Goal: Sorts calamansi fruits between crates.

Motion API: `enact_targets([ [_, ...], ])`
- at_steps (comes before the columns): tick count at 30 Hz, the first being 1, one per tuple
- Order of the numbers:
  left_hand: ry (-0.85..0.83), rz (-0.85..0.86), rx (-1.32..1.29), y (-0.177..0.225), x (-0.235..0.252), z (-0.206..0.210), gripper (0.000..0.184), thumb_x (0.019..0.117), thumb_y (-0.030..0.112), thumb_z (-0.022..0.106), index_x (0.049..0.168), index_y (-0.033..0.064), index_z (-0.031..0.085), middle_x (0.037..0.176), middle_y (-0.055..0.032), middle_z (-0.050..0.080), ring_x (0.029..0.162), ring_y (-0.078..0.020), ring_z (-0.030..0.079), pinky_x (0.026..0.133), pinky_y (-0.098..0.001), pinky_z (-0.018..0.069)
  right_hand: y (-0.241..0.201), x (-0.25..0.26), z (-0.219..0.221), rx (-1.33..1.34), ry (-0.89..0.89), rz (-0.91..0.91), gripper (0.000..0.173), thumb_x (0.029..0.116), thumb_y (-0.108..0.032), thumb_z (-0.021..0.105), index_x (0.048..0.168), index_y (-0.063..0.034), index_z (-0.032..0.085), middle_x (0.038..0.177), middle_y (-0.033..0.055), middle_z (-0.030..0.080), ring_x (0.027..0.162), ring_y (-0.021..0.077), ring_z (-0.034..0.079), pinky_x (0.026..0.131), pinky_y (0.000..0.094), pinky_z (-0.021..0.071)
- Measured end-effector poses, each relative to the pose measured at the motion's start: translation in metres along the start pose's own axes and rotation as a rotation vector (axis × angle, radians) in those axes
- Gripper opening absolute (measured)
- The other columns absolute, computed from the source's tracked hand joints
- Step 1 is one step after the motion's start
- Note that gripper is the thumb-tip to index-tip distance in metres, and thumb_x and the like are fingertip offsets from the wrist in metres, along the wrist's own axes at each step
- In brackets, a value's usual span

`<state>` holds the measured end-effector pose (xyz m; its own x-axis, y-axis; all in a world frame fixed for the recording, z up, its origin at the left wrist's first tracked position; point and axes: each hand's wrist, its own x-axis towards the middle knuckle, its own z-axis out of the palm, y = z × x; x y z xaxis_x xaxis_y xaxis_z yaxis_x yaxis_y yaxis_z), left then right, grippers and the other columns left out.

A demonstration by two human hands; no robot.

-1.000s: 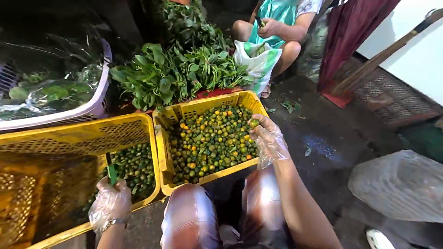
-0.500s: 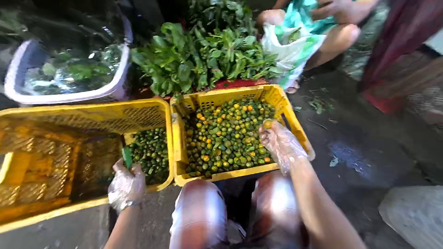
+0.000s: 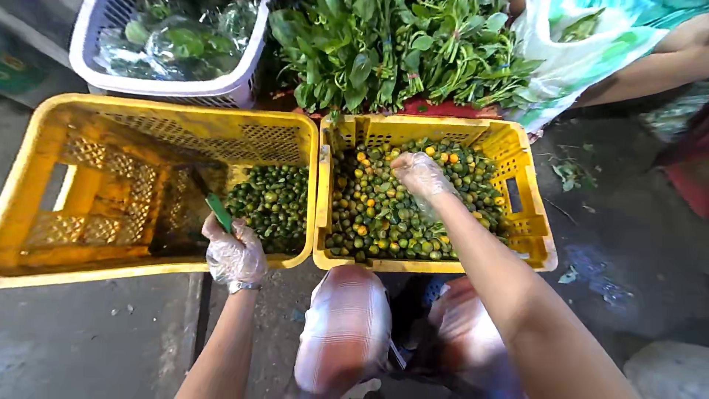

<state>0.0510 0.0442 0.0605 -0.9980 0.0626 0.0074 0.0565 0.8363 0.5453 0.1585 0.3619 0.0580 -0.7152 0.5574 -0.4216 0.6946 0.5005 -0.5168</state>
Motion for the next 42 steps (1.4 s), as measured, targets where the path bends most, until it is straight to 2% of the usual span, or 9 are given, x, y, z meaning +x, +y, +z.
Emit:
enact_targets([
  [5, 0.008, 0.044, 0.001, -0.009, 0.004, 0.006, 0.050, 0.1075, 0.019, 0.044, 0.148, -0.0091, 0.042, 0.122, -0.0341, 0.065, 0.113, -0.0477, 0.065, 0.100, -0.0599, 0.0467, 0.007, 0.042, 0.039, -0.379, -0.002, -0.055, 0.028, 0.1019, -0.028, 0.057, 0.126, -0.0285, 0.072, 0.131, 0.0091, 0.069, 0.127, 0.0353, 0.061, 0.100, 0.0662, 0.0487],
  [10, -0.025, 0.043, 0.005, -0.003, 0.004, 0.000, 0.048, 0.1068, 0.016, 0.046, 0.147, -0.0090, 0.043, 0.118, -0.0343, 0.066, 0.109, -0.0492, 0.066, 0.097, -0.0616, 0.0473, -0.014, 0.056, 0.076, -0.578, -0.130, 0.007, 0.039, 0.0932, -0.015, 0.064, 0.132, -0.0191, 0.068, 0.137, 0.0106, 0.065, 0.128, 0.0375, 0.060, 0.102, 0.0673, 0.0456],
  [17, 0.002, 0.056, 0.006, -0.018, 0.008, 0.011, 0.048, 0.1059, 0.021, 0.044, 0.146, -0.0058, 0.047, 0.117, -0.0343, 0.066, 0.110, -0.0506, 0.065, 0.097, -0.0645, 0.0460, 0.002, 0.072, 0.050, -0.536, -0.228, -0.030, 0.053, 0.0920, -0.025, 0.069, 0.144, -0.0295, 0.059, 0.141, 0.0114, 0.062, 0.133, 0.0392, 0.055, 0.102, 0.0710, 0.0439],
  [23, 0.028, 0.092, 0.003, -0.029, 0.010, 0.020, 0.050, 0.1060, 0.027, 0.042, 0.145, -0.0038, 0.048, 0.115, -0.0352, 0.066, 0.107, -0.0523, 0.066, 0.095, -0.0656, 0.0467, 0.015, 0.064, 0.040, -0.439, -0.149, -0.079, 0.047, 0.0919, -0.008, 0.063, 0.132, -0.0322, 0.069, 0.134, 0.0101, 0.066, 0.128, 0.0364, 0.059, 0.098, 0.0684, 0.0488],
  [28, 0.044, 0.117, -0.024, -0.031, 0.011, 0.022, 0.049, 0.1053, 0.025, 0.044, 0.143, -0.0067, 0.049, 0.112, -0.0352, 0.067, 0.104, -0.0530, 0.066, 0.095, -0.0653, 0.0472, 0.006, 0.068, 0.045, -0.461, -0.055, -0.091, 0.035, 0.1022, -0.021, 0.055, 0.132, -0.0327, 0.068, 0.136, 0.0047, 0.067, 0.130, 0.0325, 0.059, 0.101, 0.0658, 0.0482],
  [32, 0.046, 0.122, -0.026, -0.031, 0.012, 0.022, 0.049, 0.1050, 0.026, 0.044, 0.142, -0.0060, 0.050, 0.110, -0.0347, 0.068, 0.103, -0.0522, 0.067, 0.092, -0.0654, 0.0478, 0.000, 0.075, 0.064, -0.632, -0.202, -0.142, 0.037, 0.0939, -0.026, 0.066, 0.131, -0.0303, 0.069, 0.136, 0.0055, 0.066, 0.128, 0.0344, 0.060, 0.098, 0.0689, 0.0475],
  [36, 0.061, 0.107, 0.004, -0.032, 0.012, 0.024, 0.050, 0.1051, 0.027, 0.042, 0.142, -0.0058, 0.051, 0.112, -0.0347, 0.067, 0.105, -0.0519, 0.067, 0.094, -0.0656, 0.0475, 0.009, 0.083, 0.062, -0.480, -0.122, -0.057, 0.038, 0.0901, -0.027, 0.068, 0.128, -0.0345, 0.069, 0.132, 0.0068, 0.068, 0.124, 0.0345, 0.063, 0.094, 0.0694, 0.0500],
  [40, 0.036, 0.085, 0.006, -0.029, 0.011, 0.021, 0.051, 0.1049, 0.027, 0.042, 0.144, -0.0054, 0.049, 0.113, -0.0346, 0.067, 0.106, -0.0526, 0.066, 0.095, -0.0651, 0.0466, 0.001, 0.067, 0.042, -0.399, -0.184, 0.001, 0.026, 0.0942, -0.018, 0.063, 0.117, -0.0246, 0.074, 0.130, 0.0130, 0.064, 0.117, 0.0378, 0.064, 0.089, 0.0680, 0.0531],
  [42, 0.020, 0.068, 0.001, -0.026, 0.011, 0.020, 0.051, 0.1054, 0.026, 0.043, 0.145, -0.0048, 0.048, 0.114, -0.0346, 0.067, 0.107, -0.0522, 0.066, 0.097, -0.0653, 0.0456, -0.008, 0.047, 0.049, -0.569, -0.283, -0.037, 0.026, 0.0919, -0.029, 0.067, 0.116, -0.0208, 0.073, 0.127, 0.0144, 0.065, 0.115, 0.0384, 0.064, 0.087, 0.0684, 0.0525],
])
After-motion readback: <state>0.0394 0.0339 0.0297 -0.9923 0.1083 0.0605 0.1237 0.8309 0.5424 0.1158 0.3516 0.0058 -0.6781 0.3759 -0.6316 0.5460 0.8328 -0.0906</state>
